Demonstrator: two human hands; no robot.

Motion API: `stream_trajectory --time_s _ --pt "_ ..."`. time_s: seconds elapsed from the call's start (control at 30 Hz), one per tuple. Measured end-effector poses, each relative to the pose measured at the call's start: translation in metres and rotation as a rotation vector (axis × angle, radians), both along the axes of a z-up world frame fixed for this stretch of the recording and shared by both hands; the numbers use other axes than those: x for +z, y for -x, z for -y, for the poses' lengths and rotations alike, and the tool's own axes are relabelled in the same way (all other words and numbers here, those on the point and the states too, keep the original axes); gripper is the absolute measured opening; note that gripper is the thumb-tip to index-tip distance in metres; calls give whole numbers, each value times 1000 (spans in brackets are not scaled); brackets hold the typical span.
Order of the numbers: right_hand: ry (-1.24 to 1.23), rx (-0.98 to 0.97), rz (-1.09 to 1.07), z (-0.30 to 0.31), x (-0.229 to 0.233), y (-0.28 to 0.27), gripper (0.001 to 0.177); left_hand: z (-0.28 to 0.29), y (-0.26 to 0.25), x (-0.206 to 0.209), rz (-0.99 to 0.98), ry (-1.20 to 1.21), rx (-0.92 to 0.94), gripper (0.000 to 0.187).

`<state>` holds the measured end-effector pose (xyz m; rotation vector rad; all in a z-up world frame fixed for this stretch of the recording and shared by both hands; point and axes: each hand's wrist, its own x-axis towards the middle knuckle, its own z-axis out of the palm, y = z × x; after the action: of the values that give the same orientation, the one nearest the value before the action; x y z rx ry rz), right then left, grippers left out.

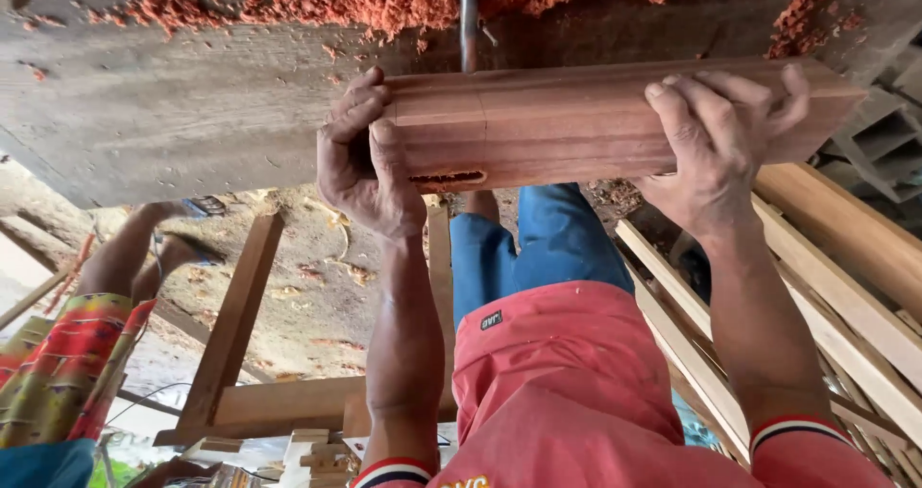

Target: The person uses a drill press to drill holes into a rectangular piece of reddish-brown wood. They hold the wood steady with both hands while the drill bit penetrates the surface, creating wood shavings. The person repositions the wood to drill additional holes along its length.

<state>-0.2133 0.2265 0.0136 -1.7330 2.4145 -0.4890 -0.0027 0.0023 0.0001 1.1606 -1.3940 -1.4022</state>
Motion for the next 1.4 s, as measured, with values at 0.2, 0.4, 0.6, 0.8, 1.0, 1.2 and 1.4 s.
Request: stream_trajectory --time_s 0.2,0.4,0.6,0.8,1.0,1.2,1.4 --pt "-8 16 26 -9 -6 5 86 2 7 -2 -6 -31 24 25" --pt "3 25 38 -6 -7 8 35 1 8 -8 -53 -3 50 20" --pt "-10 31 -209 -28 -46 17 46 -2 12 -5 -10 -3 117 21" --pt "21 14 -169 5 -12 12 69 0 12 -12 -30 33 107 17" --pt "-9 -2 -150 3 -14 13 43 1 12 -8 -29 -14 82 20" --pt "-17 -10 -142 3 -15 13 27 2 17 -6 -46 -16 102 20" --pt "-20 4 -128 11 -7 14 35 4 20 -4 -14 -9 106 23"
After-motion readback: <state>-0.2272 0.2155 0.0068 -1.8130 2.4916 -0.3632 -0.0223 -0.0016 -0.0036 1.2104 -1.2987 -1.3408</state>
